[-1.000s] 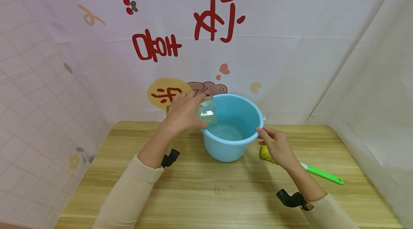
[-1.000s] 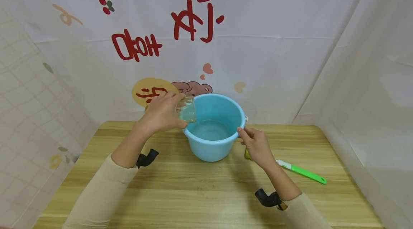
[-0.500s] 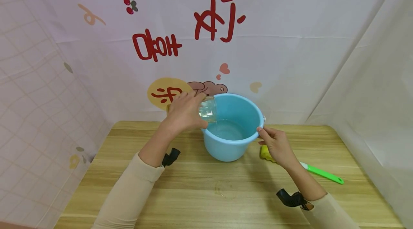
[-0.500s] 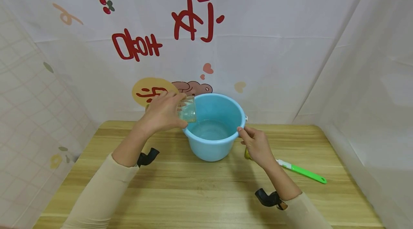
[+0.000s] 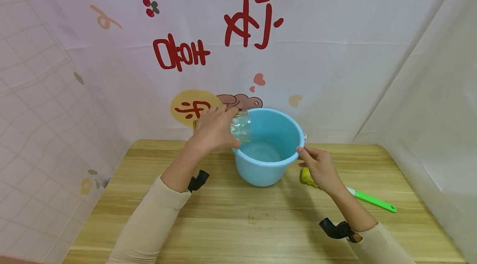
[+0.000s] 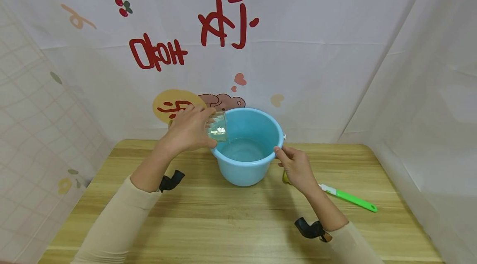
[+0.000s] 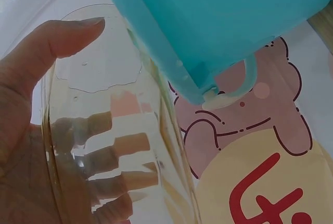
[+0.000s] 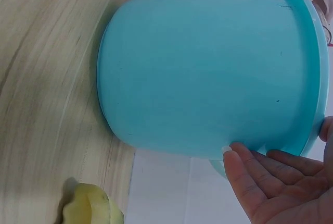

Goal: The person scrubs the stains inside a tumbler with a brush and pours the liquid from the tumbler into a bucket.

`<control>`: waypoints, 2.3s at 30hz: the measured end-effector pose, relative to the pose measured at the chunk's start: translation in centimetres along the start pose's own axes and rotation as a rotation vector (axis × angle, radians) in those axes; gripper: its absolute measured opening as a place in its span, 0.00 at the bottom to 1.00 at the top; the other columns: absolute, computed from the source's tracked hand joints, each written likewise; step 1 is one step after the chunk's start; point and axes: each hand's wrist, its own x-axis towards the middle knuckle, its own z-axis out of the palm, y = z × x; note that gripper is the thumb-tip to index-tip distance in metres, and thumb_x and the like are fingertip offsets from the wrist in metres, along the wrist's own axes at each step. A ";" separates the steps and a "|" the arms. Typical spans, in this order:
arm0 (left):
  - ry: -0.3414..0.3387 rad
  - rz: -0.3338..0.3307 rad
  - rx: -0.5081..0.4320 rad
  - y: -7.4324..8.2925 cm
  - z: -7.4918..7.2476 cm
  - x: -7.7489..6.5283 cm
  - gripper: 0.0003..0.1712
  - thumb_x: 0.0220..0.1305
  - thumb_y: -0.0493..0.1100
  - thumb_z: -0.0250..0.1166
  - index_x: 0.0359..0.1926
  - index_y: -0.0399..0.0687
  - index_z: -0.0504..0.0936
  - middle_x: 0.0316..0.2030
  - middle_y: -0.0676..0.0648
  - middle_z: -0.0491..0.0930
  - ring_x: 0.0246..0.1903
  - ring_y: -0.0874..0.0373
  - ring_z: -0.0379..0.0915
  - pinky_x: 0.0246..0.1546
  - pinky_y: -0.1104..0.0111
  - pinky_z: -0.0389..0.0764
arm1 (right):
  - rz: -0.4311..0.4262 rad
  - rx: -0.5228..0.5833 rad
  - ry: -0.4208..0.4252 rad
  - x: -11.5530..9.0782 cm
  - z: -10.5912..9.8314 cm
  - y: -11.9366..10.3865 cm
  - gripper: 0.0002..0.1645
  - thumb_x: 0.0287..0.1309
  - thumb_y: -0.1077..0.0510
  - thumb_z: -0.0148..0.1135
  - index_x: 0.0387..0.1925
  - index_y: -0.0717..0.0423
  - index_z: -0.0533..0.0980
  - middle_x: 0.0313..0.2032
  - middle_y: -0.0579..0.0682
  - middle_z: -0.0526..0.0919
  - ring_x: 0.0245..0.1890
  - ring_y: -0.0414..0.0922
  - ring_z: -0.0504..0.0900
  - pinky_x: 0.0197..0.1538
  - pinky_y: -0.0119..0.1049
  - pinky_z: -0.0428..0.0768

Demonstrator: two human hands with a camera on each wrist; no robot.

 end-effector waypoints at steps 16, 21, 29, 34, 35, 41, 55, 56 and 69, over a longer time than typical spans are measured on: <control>-0.018 -0.010 0.009 0.2 -0.1 0.1 0.53 0.45 0.49 0.85 0.73 0.45 0.73 0.53 0.42 0.76 0.53 0.45 0.67 0.55 0.48 0.74 | 0.000 -0.005 0.001 0.0 -0.1 -0.1 0.29 0.80 0.50 0.55 0.66 0.71 0.75 0.56 0.69 0.84 0.50 0.64 0.87 0.47 0.44 0.88; -0.022 -0.012 0.010 0.4 -0.2 0.1 0.53 0.44 0.48 0.85 0.73 0.45 0.73 0.52 0.42 0.76 0.52 0.45 0.66 0.55 0.48 0.73 | -0.006 0.000 -0.003 0.0 0.0 0.1 0.29 0.81 0.50 0.55 0.66 0.71 0.75 0.56 0.69 0.83 0.51 0.65 0.86 0.46 0.42 0.89; -0.023 0.006 0.038 0.5 -0.4 0.2 0.53 0.44 0.48 0.85 0.72 0.45 0.74 0.53 0.42 0.77 0.53 0.45 0.67 0.54 0.49 0.73 | -0.001 0.000 -0.006 0.0 0.0 0.2 0.29 0.80 0.50 0.56 0.67 0.71 0.74 0.57 0.69 0.83 0.52 0.64 0.86 0.47 0.42 0.88; -0.022 0.010 0.055 0.5 -0.4 0.3 0.53 0.43 0.48 0.85 0.73 0.46 0.74 0.53 0.43 0.77 0.52 0.45 0.66 0.55 0.49 0.73 | 0.009 -0.014 -0.001 0.0 0.0 0.1 0.30 0.80 0.49 0.56 0.65 0.71 0.76 0.54 0.68 0.85 0.47 0.60 0.89 0.44 0.38 0.88; -0.024 0.008 0.057 0.5 -0.4 0.3 0.53 0.44 0.47 0.85 0.73 0.46 0.74 0.54 0.43 0.77 0.52 0.46 0.66 0.55 0.49 0.72 | 0.010 -0.017 0.000 0.0 0.0 0.1 0.30 0.80 0.48 0.56 0.65 0.71 0.76 0.53 0.68 0.85 0.46 0.59 0.89 0.44 0.38 0.88; -0.032 0.000 0.048 0.5 -0.4 0.3 0.53 0.44 0.48 0.85 0.73 0.47 0.74 0.54 0.43 0.77 0.52 0.46 0.66 0.55 0.49 0.72 | 0.008 -0.017 0.005 0.0 0.0 0.1 0.29 0.80 0.49 0.56 0.64 0.71 0.76 0.53 0.67 0.86 0.46 0.57 0.89 0.44 0.38 0.89; 0.019 0.000 -0.057 -0.8 0.1 -0.3 0.53 0.45 0.49 0.83 0.74 0.46 0.72 0.56 0.42 0.76 0.57 0.44 0.68 0.62 0.45 0.71 | 0.006 -0.010 0.004 0.0 0.0 0.2 0.30 0.80 0.48 0.56 0.64 0.72 0.76 0.53 0.67 0.86 0.48 0.62 0.88 0.44 0.37 0.88; 0.023 -0.002 -0.063 -0.9 0.2 -0.4 0.53 0.46 0.50 0.83 0.74 0.46 0.72 0.56 0.42 0.76 0.57 0.44 0.68 0.61 0.45 0.71 | 0.005 -0.009 0.005 0.0 0.0 0.2 0.29 0.80 0.49 0.56 0.64 0.72 0.77 0.53 0.68 0.86 0.48 0.62 0.88 0.44 0.37 0.88; 0.084 -0.067 -0.193 -2.0 1.1 -1.4 0.53 0.48 0.55 0.82 0.74 0.44 0.71 0.64 0.41 0.75 0.61 0.42 0.69 0.60 0.40 0.74 | 0.003 -0.005 0.014 0.1 0.0 0.2 0.29 0.80 0.49 0.56 0.64 0.71 0.77 0.53 0.68 0.85 0.49 0.63 0.88 0.44 0.37 0.88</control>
